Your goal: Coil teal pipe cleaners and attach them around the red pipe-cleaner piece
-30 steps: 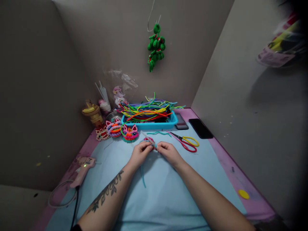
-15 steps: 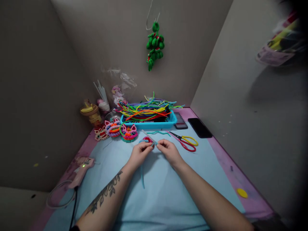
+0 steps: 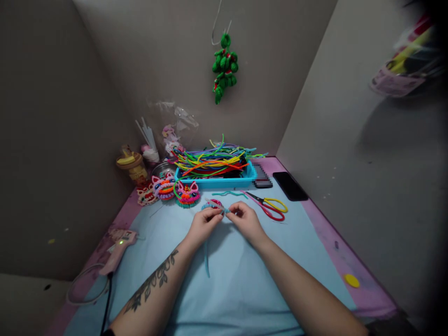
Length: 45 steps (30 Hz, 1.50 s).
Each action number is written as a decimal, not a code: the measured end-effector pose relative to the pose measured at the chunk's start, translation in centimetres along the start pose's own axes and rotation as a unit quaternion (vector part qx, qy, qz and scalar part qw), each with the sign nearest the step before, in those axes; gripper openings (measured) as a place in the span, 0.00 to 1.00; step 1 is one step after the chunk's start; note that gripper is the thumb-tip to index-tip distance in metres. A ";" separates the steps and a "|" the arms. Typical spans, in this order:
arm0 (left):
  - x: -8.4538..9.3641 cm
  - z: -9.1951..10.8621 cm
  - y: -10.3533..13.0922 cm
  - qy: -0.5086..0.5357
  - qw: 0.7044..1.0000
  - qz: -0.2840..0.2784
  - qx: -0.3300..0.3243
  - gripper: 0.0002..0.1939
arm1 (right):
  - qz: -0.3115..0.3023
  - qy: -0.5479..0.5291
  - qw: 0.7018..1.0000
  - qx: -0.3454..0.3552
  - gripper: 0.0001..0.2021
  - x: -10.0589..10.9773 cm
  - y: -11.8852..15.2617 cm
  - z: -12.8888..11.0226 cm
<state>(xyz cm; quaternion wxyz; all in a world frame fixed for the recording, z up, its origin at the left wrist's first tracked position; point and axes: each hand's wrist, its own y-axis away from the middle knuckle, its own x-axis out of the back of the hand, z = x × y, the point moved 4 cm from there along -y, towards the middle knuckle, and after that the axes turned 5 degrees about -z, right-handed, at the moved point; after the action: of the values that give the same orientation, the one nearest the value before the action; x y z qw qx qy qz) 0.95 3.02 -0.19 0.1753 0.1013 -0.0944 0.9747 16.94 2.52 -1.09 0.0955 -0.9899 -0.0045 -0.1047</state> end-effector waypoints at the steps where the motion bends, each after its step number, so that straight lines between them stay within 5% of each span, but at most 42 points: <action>1: 0.0 0.0 0.0 0.002 1.000 -0.001 0.000 0.12 | 0.009 0.028 0.999 0.020 0.06 0.1 0.0 -0.2; 10: -0.3 -1.2 0.0 0.049 0.998 0.024 0.042 0.15 | 0.061 0.225 0.948 0.218 0.04 -0.1 1.2 -2.3; 18: -0.5 -1.6 0.2 0.050 0.990 0.090 0.099 0.19 | 0.070 0.351 0.894 0.270 0.08 -1.1 1.7 -2.6; 21: -0.3 -1.3 0.2 0.050 0.989 0.110 0.082 0.18 | 0.047 0.283 0.924 0.253 0.04 -1.1 1.7 -2.7; 28: 0.6 0.1 -0.1 -0.001 0.997 0.079 -0.013 0.13 | -0.028 0.103 0.987 0.124 0.10 -0.3 0.8 -2.4; 38: 0.0 0.9 0.1 -0.065 0.996 -0.004 -0.060 0.10 | -0.147 0.005 0.989 -0.009 0.16 -1.1 0.3 -0.8; 45: 0.2 0.1 -0.1 -0.048 0.999 0.000 -0.002 0.13 | -0.088 -0.042 0.994 -0.044 0.17 -0.4 0.1 -0.2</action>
<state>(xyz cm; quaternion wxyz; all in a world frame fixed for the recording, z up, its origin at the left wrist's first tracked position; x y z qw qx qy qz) 0.81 3.19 -0.04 0.1704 0.1472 -0.1049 0.9687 16.55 2.36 -0.97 0.0422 -0.9925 -0.0906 -0.0708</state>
